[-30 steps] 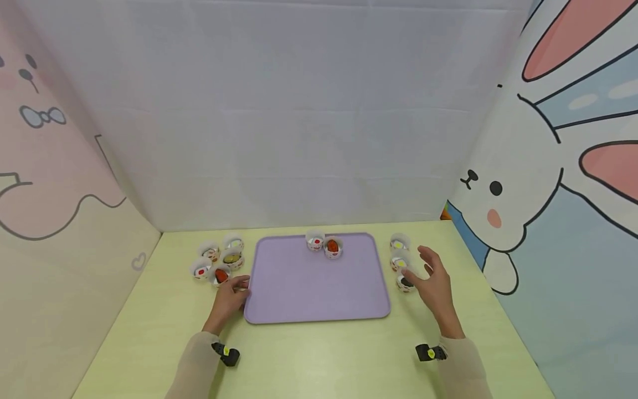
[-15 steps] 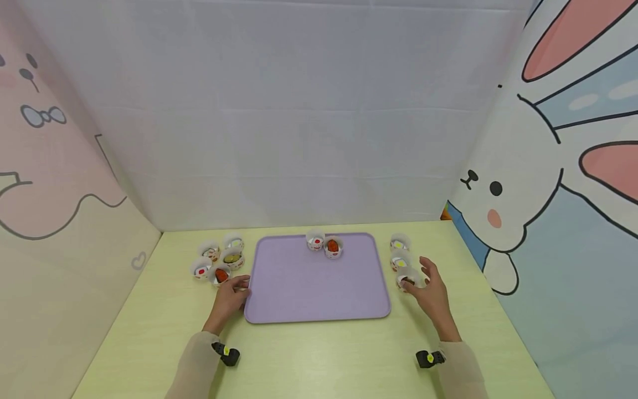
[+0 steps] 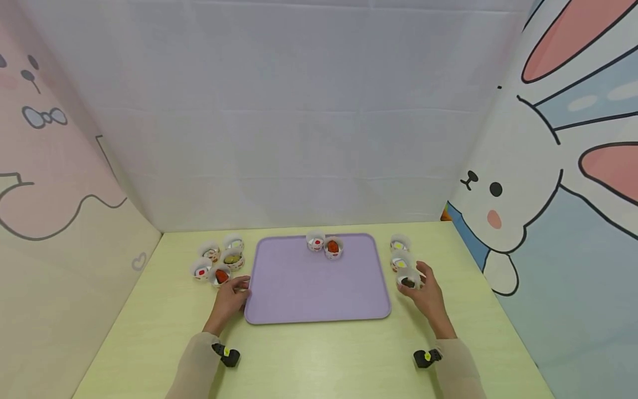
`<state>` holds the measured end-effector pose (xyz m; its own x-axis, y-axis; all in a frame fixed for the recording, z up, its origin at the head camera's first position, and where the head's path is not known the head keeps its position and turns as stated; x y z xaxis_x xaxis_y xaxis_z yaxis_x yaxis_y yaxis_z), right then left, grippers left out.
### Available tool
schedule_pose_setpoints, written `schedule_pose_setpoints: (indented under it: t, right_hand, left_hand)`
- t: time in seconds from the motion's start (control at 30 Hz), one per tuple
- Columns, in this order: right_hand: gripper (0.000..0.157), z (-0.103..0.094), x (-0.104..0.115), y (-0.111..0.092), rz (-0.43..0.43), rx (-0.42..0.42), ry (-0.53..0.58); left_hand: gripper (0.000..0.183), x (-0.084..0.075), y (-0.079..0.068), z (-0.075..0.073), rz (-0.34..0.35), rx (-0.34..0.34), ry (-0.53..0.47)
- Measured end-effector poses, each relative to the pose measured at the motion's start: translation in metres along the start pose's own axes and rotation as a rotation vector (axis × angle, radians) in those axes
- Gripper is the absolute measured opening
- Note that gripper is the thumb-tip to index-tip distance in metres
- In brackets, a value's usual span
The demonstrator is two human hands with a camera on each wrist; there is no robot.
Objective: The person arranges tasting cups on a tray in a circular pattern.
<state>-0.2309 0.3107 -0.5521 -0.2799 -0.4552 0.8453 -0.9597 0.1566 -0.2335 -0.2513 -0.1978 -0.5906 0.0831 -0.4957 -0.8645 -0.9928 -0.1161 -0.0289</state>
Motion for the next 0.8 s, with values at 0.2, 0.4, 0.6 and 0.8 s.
schedule_pose_setpoints:
  t: [0.2,0.4,0.6,0.8]
  right_hand:
    - [0.098,0.003,-0.006,0.004,0.029,0.035,-0.006]
    - [0.097,0.004,-0.01,0.006,0.029,0.045,-0.052]
    - [0.095,0.004,-0.013,0.007,0.043,0.049,-0.071]
    - [0.089,0.005,-0.013,0.008,0.029,0.036,-0.084]
  left_hand:
    - [0.04,-0.001,-0.001,-0.001,-0.004,-0.003,0.003]
    - [0.039,0.0,-0.002,0.0,-0.012,-0.009,0.008]
    - [0.039,-0.001,-0.003,0.0,-0.014,-0.009,0.0]
    - [0.039,-0.002,-0.003,0.0,-0.008,-0.013,-0.001]
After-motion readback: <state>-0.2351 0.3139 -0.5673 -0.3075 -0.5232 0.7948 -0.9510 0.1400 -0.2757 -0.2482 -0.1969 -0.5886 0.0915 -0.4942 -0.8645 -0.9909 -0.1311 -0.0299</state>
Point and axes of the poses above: each hand's wrist, its own y-axis towards the middle knuckle, its own z-axis out of the palm, x = y × z, the point moved 4 cm from there along y, towards the middle knuckle, and after that the axes turned 6 degrees about z, right-handed, at the moved point
